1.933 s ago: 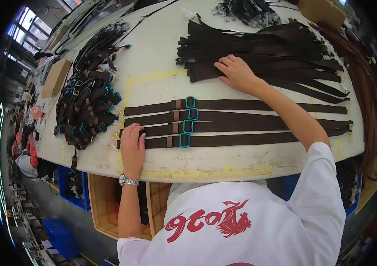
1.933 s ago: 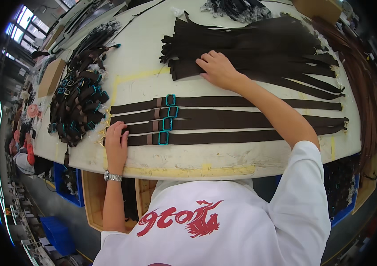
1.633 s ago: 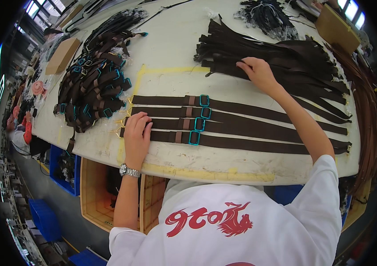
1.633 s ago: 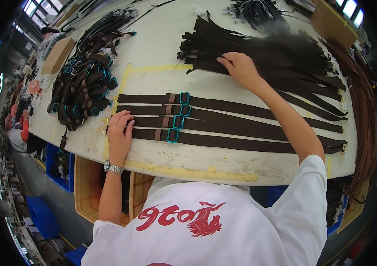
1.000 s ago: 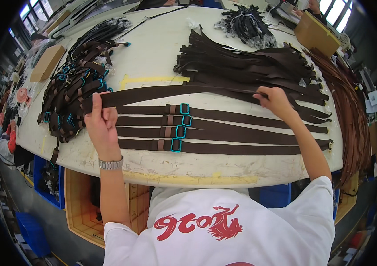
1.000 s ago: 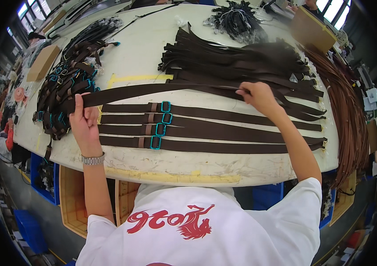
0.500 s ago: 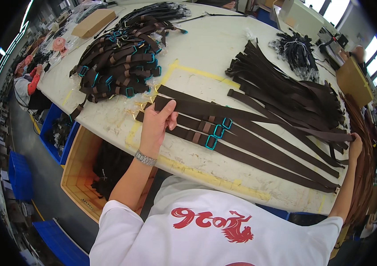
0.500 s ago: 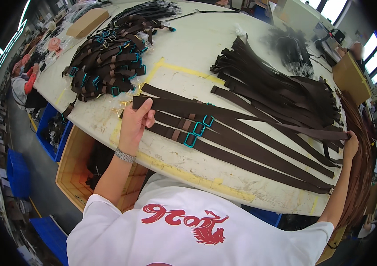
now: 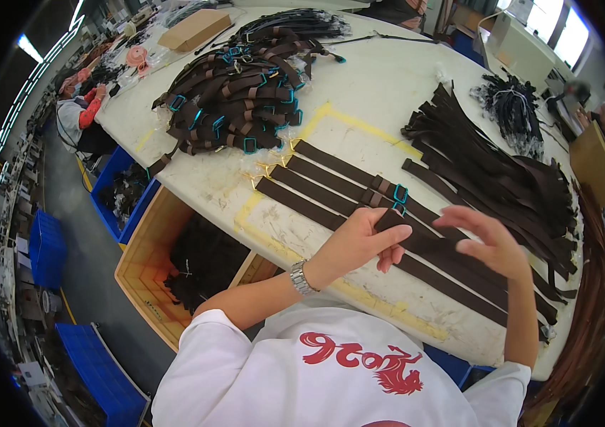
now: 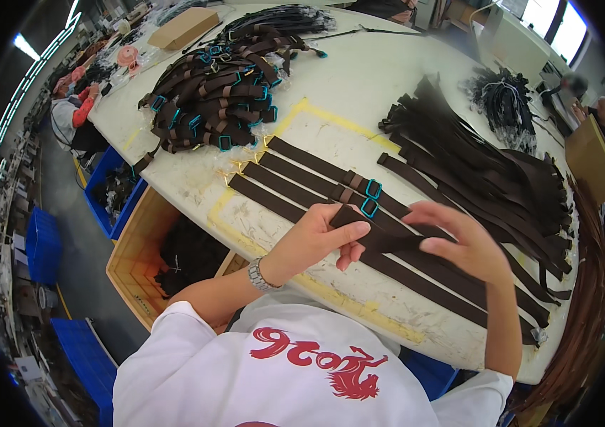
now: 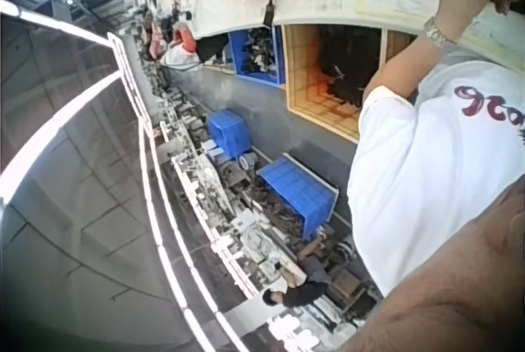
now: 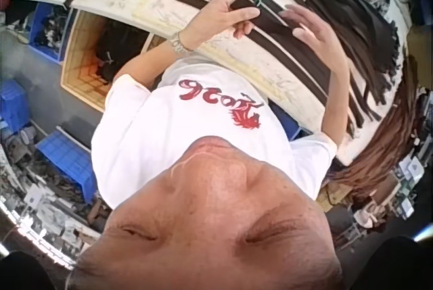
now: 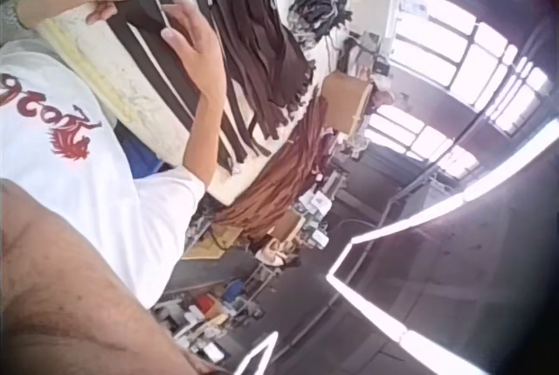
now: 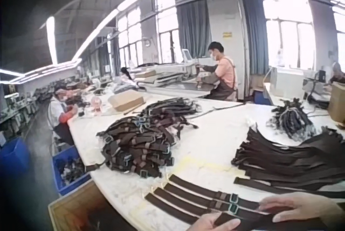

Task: The person repeatedly picks up brown fabric straps and teal plastic buckles from a workbench, threads the strap ends through the buckles, and folds the strap back to secure it. The person places the assembled straps in a neat row on the table and continues the process with additional straps and buckles.

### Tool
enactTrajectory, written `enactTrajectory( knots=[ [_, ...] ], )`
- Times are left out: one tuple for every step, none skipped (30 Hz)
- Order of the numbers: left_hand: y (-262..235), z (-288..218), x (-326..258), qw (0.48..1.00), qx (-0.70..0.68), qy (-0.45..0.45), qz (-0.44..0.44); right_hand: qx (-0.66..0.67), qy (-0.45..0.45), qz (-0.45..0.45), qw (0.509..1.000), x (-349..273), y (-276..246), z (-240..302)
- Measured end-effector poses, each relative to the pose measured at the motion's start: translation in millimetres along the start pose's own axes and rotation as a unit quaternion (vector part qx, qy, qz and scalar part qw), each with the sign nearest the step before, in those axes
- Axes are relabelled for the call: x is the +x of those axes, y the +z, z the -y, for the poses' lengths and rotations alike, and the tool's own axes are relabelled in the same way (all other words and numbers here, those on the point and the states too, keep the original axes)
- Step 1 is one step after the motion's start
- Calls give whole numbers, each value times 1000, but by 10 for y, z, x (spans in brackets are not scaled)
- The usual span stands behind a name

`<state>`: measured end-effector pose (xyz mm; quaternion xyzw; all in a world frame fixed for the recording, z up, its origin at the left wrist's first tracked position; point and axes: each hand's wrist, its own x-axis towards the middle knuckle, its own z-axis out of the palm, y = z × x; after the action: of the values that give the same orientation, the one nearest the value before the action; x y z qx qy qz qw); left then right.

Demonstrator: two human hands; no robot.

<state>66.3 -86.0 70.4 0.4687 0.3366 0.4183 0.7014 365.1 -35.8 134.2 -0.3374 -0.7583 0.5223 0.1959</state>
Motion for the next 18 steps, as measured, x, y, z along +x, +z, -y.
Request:
enactTrajectory(
  knots=[
    [-35, -24, 24, 1000, 17, -5, 23, 42, 49, 52, 997, 194, 295, 22],
    [-92, -75, 40, 998, 36, -10, 43, 86, 94, 105, 986, 341, 503, 56],
    [-232, -185, 58, 993, 98, -21, 63, 59, 115, 119, 984, 416, 613, 116],
    [-442, -337, 80, 983, 159, -33, 82, 33, 136, 133, 981, 465, 676, 149],
    [-696, -402, 141, 966, 251, 56, 0, 101, 158, 122, 975, 458, 741, 130],
    [-996, -466, 232, 927, 336, 145, -81, 125, 160, 135, 970, 424, 759, 152],
    [-1351, -630, 345, 811, 517, 212, -174, 150, 164, 151, 963, 366, 773, 206],
    [-1625, -818, 438, 693, 651, 209, -228, 175, 171, 163, 956, 288, 782, 249],
    [-1921, -977, 538, 596, 733, 240, -223, 212, 165, 187, 945, 244, 813, 313],
    [-2226, -1077, 656, 489, 801, 270, -216, 208, 160, 209, 942, 193, 857, 296],
    [-2544, -1103, 769, 474, 814, 260, -211, 156, 122, 236, 951, 173, 893, 263],
    [-2815, -1086, 850, 457, 829, 248, -207, 103, 81, 264, 956, 162, 909, 236],
    [-2975, -1051, 902, 464, 828, 236, -209, 90, 103, 261, 955, 148, 929, 276],
    [-3064, -1062, 956, 454, 840, 227, -192, 49, 94, 228, 968, 117, 937, 256],
    [-3104, -1090, 1026, 444, 851, 220, -172, 8, 87, 191, 978, 74, 956, 215],
    [-3151, -1128, 1060, 433, 863, 211, -154, -32, 78, 156, 984, 39, 990, 159],
    [-3153, -1162, 1072, 406, 864, 253, -157, -44, 82, 107, 990, -12, 1021, 28],
    [-3063, -1195, 1092, 471, 824, 254, -188, -23, 132, 105, 985, -31, 965, 32]
  ],
)
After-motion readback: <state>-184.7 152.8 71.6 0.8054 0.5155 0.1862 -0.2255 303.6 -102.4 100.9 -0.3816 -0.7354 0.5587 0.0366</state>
